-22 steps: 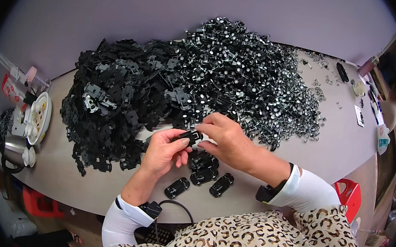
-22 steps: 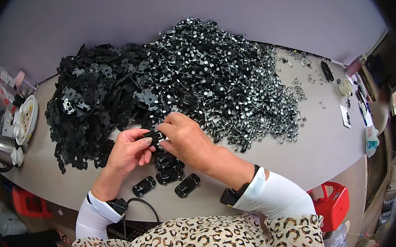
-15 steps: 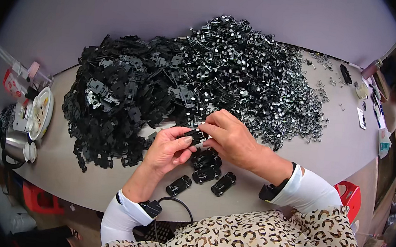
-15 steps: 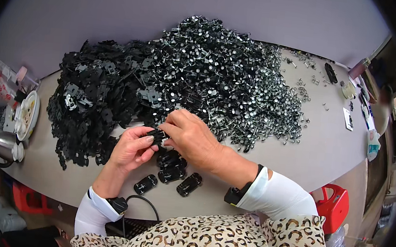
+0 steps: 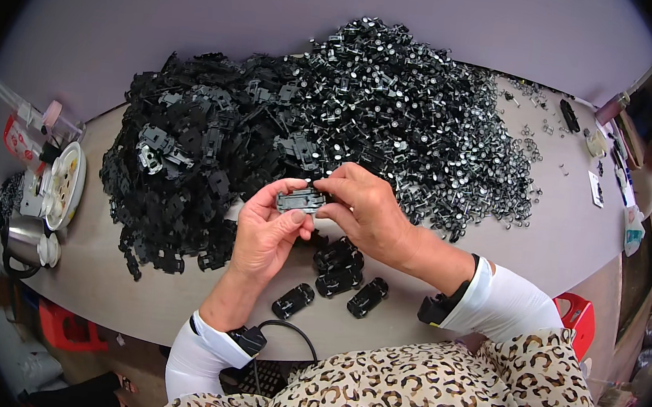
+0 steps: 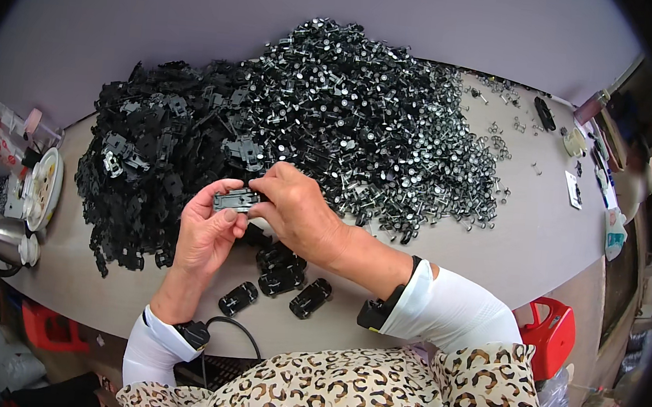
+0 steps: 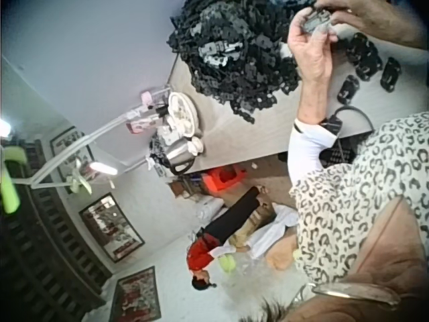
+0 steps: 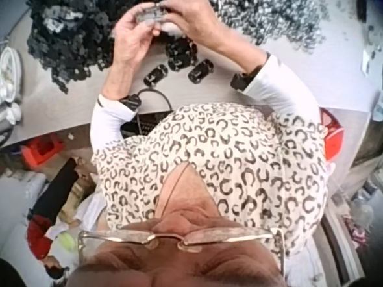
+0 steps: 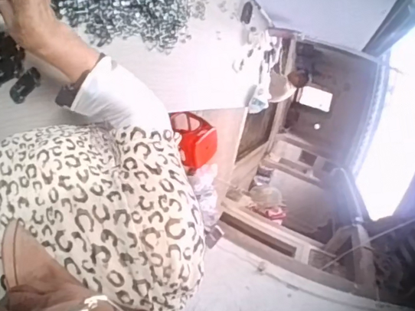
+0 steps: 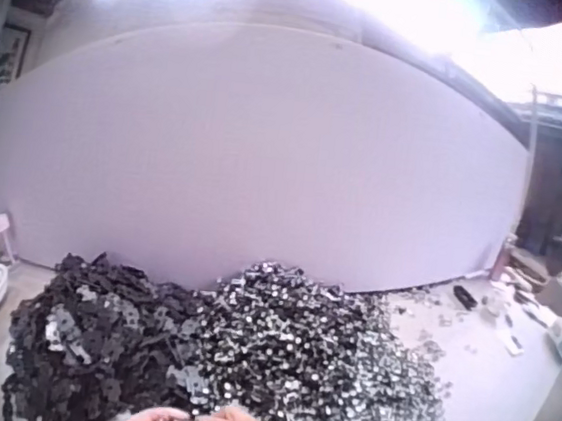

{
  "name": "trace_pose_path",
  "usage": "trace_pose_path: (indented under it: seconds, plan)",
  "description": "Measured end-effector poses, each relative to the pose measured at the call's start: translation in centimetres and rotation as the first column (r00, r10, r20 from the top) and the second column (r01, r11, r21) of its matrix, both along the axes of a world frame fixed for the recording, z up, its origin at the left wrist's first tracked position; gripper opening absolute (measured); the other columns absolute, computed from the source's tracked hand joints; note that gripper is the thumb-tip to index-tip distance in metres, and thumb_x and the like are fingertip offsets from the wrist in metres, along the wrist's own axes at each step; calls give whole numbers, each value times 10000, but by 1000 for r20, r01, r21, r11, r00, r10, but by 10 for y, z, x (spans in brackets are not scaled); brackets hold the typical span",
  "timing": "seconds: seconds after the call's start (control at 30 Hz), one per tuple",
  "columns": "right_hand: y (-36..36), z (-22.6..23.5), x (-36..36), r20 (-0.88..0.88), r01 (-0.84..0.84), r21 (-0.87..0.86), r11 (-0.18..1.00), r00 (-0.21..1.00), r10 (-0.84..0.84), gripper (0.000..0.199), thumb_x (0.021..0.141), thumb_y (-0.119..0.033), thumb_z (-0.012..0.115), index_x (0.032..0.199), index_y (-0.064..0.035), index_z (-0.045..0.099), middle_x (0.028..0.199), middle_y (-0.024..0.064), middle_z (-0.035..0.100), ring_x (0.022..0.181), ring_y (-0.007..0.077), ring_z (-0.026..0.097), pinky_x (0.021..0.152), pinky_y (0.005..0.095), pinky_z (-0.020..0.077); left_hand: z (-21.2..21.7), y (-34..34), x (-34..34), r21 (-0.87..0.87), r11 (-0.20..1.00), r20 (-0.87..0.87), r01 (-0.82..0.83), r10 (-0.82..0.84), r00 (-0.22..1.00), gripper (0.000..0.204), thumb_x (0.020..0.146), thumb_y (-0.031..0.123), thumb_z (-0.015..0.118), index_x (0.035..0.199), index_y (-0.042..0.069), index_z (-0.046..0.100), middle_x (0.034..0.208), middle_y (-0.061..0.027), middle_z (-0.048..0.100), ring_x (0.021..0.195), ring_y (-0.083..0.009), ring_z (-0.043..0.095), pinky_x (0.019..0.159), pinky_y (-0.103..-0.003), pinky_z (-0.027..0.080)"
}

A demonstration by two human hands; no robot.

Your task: Manually assemble small black plastic components from a pile on a table.

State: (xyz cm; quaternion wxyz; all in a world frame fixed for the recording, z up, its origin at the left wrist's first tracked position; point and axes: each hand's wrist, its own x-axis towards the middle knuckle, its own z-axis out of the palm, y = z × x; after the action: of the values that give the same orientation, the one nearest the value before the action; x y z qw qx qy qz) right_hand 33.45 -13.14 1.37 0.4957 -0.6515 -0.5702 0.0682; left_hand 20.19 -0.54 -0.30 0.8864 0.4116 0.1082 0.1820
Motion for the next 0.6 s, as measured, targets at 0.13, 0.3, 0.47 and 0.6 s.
trace_pose_path:
  seconds: [0.13,0.3,0.47,0.6]
  plan:
    - [7,10,0,-52,-4,-60,998,999,1,295,739,-22,706,1018,36,633,880,150,588,737,263,609,634,334,487,-1,13,-8,19,993,58,-121,119,991,292,863,6,611,1140,-46,536,850,-99,617,688,-167,624,588,-254,532]
    - [-1,-5,17,273,-13,-346,938,955,114,103,756,-50,667,847,-2,666,804,128,619,731,316,616,635,389,506,-2,39,-17,114,972,65,-204,197,978,293,925,213,573,1116,-5,528,1104,-161,593,776,-222,661,638,-287,556]
    - [14,8,-16,268,-13,-489,872,949,164,140,741,-144,699,824,-42,651,776,112,601,752,316,614,643,400,495,-5,41,-15,77,974,60,-214,210,976,354,941,257,544,1180,4,480,1060,-145,600,764,-231,657,633,-299,557]
    - [18,4,-18,281,-97,-436,895,930,237,189,736,-157,704,883,-55,642,814,107,585,785,306,606,647,395,492,-4,40,-17,63,975,45,-215,212,976,398,954,293,514,1215,-1,451,1015,-136,604,724,-223,644,597,-305,543]
